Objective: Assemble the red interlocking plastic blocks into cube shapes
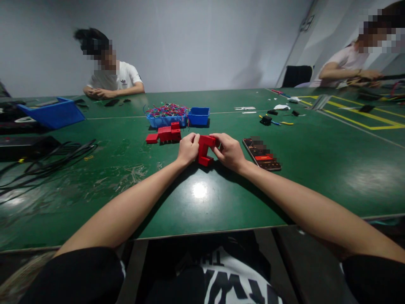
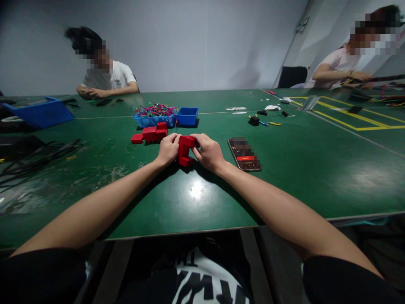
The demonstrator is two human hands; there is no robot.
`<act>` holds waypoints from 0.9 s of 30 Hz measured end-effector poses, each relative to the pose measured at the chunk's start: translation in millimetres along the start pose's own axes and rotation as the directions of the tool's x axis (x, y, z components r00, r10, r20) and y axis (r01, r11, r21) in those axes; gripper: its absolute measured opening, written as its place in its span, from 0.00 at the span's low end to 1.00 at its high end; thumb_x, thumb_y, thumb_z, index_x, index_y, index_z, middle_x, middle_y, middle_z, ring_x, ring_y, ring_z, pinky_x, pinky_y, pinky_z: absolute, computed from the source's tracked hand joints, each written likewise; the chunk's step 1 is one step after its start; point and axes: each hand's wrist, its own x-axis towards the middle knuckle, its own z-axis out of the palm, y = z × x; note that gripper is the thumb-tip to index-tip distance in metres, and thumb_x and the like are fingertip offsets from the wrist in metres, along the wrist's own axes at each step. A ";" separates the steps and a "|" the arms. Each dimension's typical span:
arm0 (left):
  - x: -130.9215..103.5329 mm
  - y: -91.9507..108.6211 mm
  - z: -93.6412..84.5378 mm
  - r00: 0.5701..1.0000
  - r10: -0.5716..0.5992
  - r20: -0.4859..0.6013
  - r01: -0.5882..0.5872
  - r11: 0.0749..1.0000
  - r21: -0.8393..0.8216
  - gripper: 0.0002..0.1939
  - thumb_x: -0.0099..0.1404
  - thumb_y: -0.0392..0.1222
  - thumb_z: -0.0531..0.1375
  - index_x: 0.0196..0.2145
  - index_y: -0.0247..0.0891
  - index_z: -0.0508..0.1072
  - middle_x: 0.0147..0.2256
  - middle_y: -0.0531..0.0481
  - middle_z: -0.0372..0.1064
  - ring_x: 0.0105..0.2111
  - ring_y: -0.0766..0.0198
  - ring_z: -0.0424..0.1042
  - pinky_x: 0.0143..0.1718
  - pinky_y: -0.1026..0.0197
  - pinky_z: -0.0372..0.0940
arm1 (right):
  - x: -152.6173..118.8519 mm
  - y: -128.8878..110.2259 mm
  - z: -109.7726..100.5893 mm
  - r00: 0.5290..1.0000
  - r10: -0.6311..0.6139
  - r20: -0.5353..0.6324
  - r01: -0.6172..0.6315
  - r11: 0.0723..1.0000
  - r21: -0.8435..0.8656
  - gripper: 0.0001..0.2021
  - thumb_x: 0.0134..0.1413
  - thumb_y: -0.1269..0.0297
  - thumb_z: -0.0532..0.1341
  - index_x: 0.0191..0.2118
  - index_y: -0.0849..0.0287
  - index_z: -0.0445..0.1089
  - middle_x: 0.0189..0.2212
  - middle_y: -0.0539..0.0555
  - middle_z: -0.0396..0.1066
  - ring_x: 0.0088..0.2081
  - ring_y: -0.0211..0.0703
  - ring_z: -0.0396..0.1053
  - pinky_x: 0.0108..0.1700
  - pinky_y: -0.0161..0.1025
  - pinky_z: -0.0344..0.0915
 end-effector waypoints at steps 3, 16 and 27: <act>4.7 2.9 -5.5 0.996 0.069 -0.050 -0.066 0.996 0.056 0.14 0.65 0.44 0.53 0.24 0.38 0.69 0.24 0.53 0.66 0.28 0.64 0.64 0.34 0.64 0.56 | -0.8 -1.5 -0.8 1.000 -0.008 0.021 0.008 1.000 0.001 0.16 0.57 0.67 0.57 0.51 0.60 0.69 0.43 0.59 0.74 0.39 0.46 0.71 0.41 0.39 0.66; 59.8 -29.7 -79.5 0.843 0.100 -0.528 0.130 0.916 0.380 0.09 0.67 0.44 0.52 0.34 0.40 0.70 0.47 0.40 0.70 0.54 0.48 0.61 0.60 0.46 0.52 | -1.8 -6.7 -4.6 0.998 0.005 0.063 -0.003 0.999 -0.033 0.13 0.55 0.64 0.59 0.45 0.60 0.71 0.39 0.57 0.73 0.32 0.42 0.68 0.35 0.37 0.62; 59.9 -83.7 -134.0 0.878 -0.356 -0.319 0.478 0.632 0.610 0.20 0.64 0.38 0.52 0.51 0.42 0.76 0.55 0.43 0.71 0.57 0.46 0.67 0.57 0.46 0.60 | -2.2 -2.4 -0.6 1.000 -0.017 0.026 0.018 0.999 -0.044 0.09 0.52 0.63 0.60 0.39 0.59 0.72 0.32 0.54 0.71 0.28 0.40 0.64 0.33 0.37 0.58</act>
